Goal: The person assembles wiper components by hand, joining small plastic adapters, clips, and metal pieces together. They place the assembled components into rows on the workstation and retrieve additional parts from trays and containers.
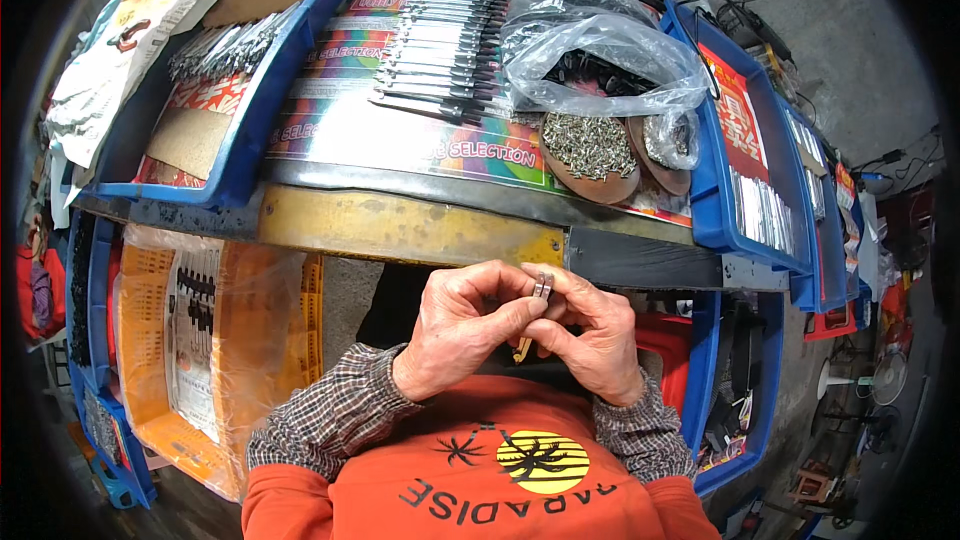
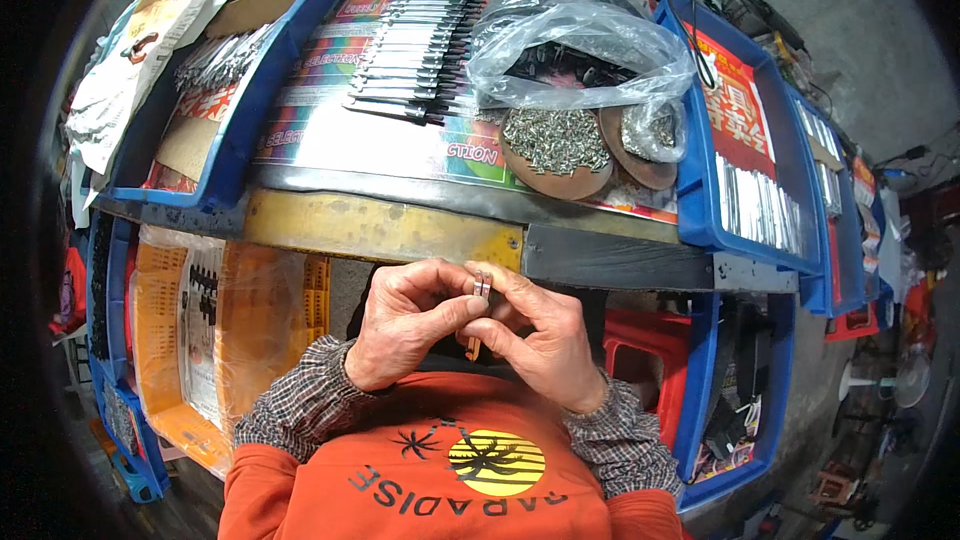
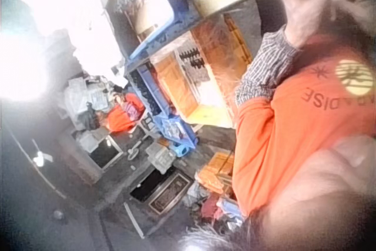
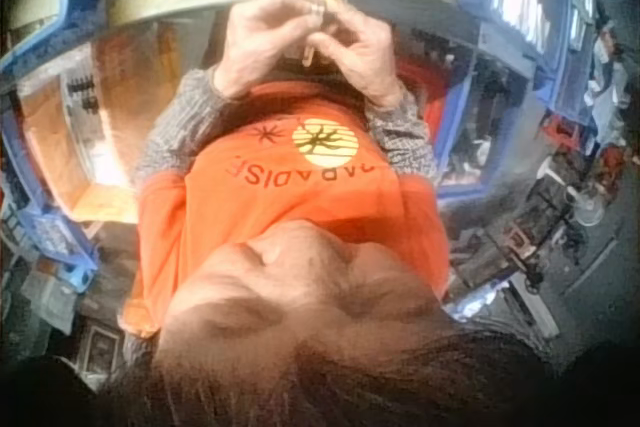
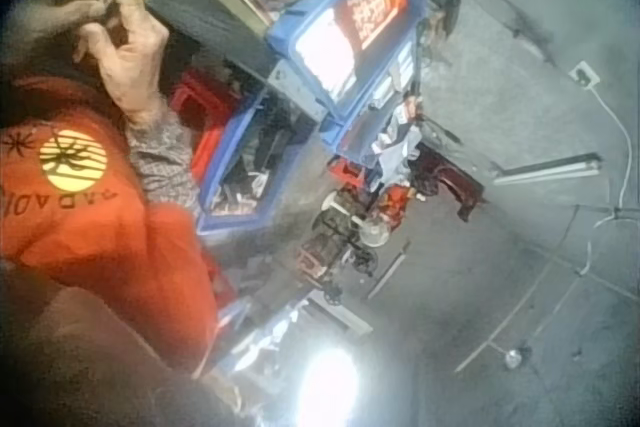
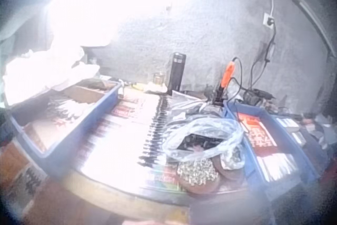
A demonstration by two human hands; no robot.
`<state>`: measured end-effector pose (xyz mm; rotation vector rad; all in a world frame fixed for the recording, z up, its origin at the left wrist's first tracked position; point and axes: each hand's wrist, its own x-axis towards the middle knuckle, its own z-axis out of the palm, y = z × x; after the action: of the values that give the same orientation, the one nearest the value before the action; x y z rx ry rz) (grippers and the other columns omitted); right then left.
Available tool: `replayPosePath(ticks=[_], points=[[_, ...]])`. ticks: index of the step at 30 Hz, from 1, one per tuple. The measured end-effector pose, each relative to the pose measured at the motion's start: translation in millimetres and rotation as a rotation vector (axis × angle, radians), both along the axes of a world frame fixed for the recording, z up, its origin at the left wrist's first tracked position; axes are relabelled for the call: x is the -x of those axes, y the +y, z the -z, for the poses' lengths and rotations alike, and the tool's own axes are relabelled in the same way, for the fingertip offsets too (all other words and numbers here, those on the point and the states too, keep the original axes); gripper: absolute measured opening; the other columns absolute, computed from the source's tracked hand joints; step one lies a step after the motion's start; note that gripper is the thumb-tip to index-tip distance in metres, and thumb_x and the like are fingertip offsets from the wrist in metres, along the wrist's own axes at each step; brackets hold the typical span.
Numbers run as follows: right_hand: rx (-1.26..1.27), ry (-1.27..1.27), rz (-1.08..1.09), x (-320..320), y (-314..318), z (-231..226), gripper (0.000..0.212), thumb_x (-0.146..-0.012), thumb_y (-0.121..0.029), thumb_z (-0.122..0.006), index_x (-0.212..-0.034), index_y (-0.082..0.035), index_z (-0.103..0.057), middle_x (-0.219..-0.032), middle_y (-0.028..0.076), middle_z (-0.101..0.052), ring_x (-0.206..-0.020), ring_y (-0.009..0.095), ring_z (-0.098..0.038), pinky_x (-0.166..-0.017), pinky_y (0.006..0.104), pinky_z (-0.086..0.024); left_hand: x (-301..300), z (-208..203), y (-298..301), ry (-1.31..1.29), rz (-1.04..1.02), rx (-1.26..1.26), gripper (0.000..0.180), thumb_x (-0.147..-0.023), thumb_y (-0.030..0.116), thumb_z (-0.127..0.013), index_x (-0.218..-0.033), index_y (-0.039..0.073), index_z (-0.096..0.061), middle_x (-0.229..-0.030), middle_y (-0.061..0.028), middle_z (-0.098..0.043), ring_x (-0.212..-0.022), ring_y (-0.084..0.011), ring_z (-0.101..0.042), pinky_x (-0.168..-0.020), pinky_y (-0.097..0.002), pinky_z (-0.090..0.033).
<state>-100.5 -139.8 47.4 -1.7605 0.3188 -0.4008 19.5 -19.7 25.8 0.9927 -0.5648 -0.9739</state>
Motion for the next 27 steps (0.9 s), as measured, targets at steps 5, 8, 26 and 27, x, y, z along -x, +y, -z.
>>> replayPosePath(ticks=[5, 8, 26, 27], points=[[0.008, -0.028, -0.113, 2.2, -21.6, -16.8, 0.023, -0.082, -0.001, -0.070, -0.105, 0.002, -0.067, -0.085, 0.007, -0.067, -0.067, 0.009, -0.062, -0.058, 0.0212, -0.050, -10.4, -13.5, 5.6, 0.026, 0.259, -0.023, 0.008, -0.091, 0.003, -0.062, -0.089, -0.004, -0.064, -0.068, -0.0023, -0.062, -0.058, -0.0050, -0.055, -0.049, -0.0215, -0.044], [-0.118, -0.070, -0.197, 3.1, -25.0, -13.5, 0.012, -0.084, -0.002, -0.070, -0.094, 0.003, -0.067, -0.086, 0.008, -0.065, -0.069, 0.010, -0.063, -0.055, 0.0219, -0.051, -17.3, -14.2, 6.1, 0.026, 0.396, -0.054, 0.010, -0.091, 0.006, -0.064, -0.089, -0.003, -0.065, -0.067, -0.0009, -0.061, -0.057, -0.0048, -0.054, -0.049, -0.0207, -0.042], [-0.185, -0.235, 0.067, -6.5, -20.2, -0.9, 0.012, -0.084, 0.001, -0.069, -0.093, 0.005, -0.062, -0.087, 0.007, -0.062, -0.068, 0.011, -0.062, -0.058, 0.0221, -0.052, 2.5, -10.3, -11.5, -0.836, -0.252, -0.007, 0.017, -0.080, 0.003, -0.072, -0.095, 0.000, -0.064, -0.074, -0.0085, -0.062, -0.063, -0.0164, -0.064, -0.056, -0.0269, -0.050], [-0.177, -0.203, 0.049, -7.3, -21.5, -1.8, 0.013, -0.084, 0.000, -0.070, -0.093, 0.005, -0.063, -0.087, 0.007, -0.062, -0.069, 0.011, -0.062, -0.058, 0.0222, -0.052, 1.8, -9.2, -12.2, -0.865, -0.292, 0.007, 0.015, -0.080, 0.003, -0.072, -0.093, 0.000, -0.065, -0.070, -0.0065, -0.060, -0.057, -0.0125, -0.059, -0.052, -0.0248, -0.046]])
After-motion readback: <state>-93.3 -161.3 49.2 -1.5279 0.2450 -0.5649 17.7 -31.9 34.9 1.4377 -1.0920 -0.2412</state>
